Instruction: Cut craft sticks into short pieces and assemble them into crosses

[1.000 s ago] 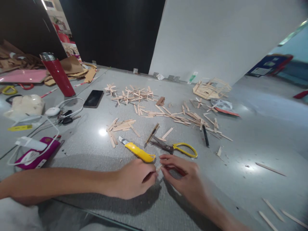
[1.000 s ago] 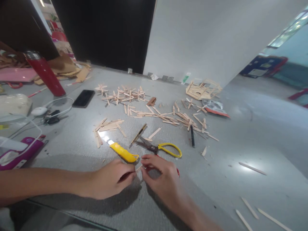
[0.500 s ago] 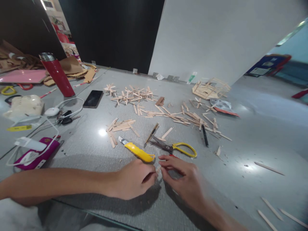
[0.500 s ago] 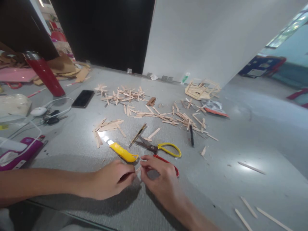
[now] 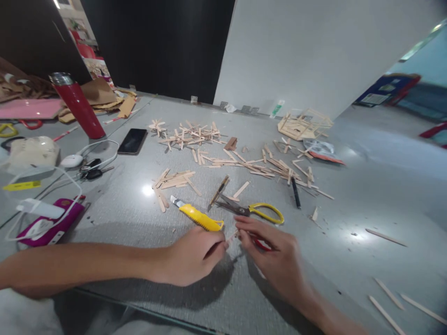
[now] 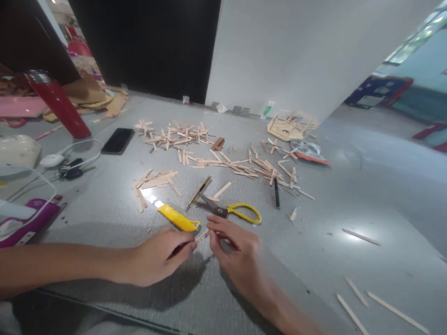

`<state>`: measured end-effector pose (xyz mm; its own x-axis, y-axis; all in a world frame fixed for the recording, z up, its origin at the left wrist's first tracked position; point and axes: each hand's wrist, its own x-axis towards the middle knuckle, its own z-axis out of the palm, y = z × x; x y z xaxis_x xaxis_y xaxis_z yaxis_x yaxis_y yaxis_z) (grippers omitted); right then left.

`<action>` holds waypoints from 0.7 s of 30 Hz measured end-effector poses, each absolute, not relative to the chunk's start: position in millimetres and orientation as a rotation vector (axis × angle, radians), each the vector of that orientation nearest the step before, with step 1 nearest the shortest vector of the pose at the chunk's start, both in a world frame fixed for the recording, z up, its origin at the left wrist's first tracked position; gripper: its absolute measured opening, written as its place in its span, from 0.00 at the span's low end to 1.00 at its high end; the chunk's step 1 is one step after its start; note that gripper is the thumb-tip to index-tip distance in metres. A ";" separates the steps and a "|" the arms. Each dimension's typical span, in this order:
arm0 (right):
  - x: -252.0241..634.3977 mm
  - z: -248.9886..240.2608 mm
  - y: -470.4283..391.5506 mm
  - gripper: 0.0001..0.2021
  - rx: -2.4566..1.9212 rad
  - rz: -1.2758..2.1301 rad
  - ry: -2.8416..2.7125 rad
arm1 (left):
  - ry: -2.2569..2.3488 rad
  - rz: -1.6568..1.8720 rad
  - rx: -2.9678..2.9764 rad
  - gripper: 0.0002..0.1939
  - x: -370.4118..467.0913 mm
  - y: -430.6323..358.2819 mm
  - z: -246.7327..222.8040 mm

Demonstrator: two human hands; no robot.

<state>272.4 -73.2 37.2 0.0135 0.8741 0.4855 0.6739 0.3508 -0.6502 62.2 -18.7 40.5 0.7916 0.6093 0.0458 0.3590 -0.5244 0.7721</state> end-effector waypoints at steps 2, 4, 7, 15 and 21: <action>271.7 39.6 -74.0 0.08 -1.351 0.220 -1.724 | 0.729 0.437 2.155 0.17 61.7 -18.1 43.2; 270.3 40.9 -75.3 0.09 -1.326 0.159 -1.740 | 0.730 0.445 2.135 0.18 61.3 -17.7 45.3; 267.7 41.9 -77.0 0.09 -1.288 0.095 -1.765 | 0.714 0.450 2.099 0.18 61.2 -17.5 46.4; 265.7 39.5 -76.5 0.08 -1.228 0.023 -1.832 | 0.689 0.473 2.087 0.17 61.9 -18.5 46.3; 260.8 41.5 -75.9 0.08 -1.236 0.099 -1.812 | 0.676 0.483 2.173 0.16 60.7 -22.2 42.7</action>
<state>260.8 -75.9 41.5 -0.0825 0.7726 0.6295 0.6997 0.4947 -0.5155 60.7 -22.2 42.7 0.7849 0.6087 0.1155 0.3067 -0.5437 0.7813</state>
